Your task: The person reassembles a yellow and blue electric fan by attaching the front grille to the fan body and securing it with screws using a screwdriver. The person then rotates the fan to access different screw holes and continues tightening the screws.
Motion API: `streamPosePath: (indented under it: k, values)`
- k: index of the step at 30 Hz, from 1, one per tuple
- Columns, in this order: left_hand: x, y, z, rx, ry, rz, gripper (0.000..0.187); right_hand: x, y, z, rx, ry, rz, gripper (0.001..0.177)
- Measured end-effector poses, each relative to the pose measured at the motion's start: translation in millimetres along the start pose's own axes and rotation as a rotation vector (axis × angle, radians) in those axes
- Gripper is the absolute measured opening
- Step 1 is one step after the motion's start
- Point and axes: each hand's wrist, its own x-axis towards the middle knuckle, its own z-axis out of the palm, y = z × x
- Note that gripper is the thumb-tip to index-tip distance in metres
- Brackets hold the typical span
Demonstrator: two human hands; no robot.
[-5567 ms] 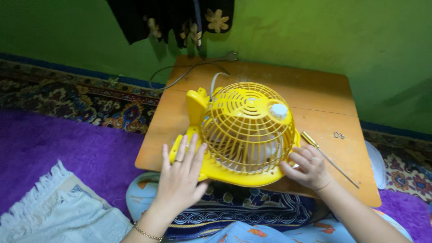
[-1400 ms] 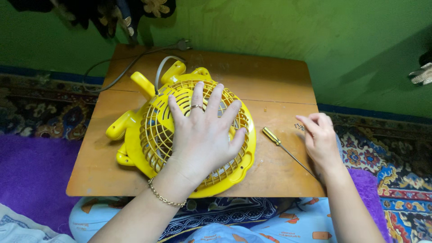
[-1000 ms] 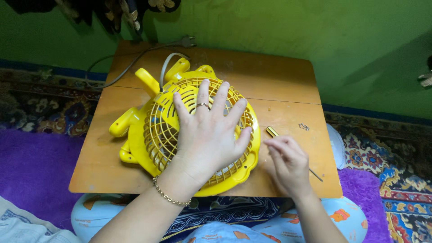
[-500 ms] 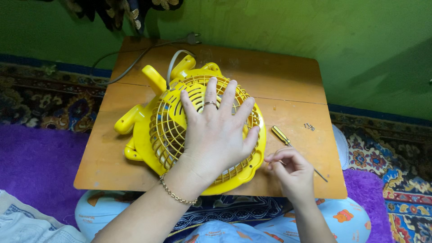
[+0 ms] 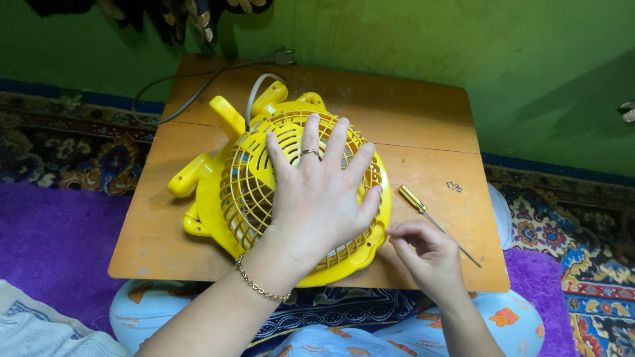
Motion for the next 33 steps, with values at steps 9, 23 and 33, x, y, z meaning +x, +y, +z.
streamPosePath:
  k: [9,23,33]
  values:
    - [0,1,0,-0.005,-0.010,-0.007,0.053,15,-44,-2,-0.462,-0.168,-0.152,0.013]
    - [1,0,1,-0.025,-0.021,-0.029,0.055,24,-43,13,-0.391,-0.155,0.111,0.038]
    - [1,-2,-3,-0.060,-0.059,-0.050,0.059,14,-64,36,-0.650,0.008,0.102,0.042]
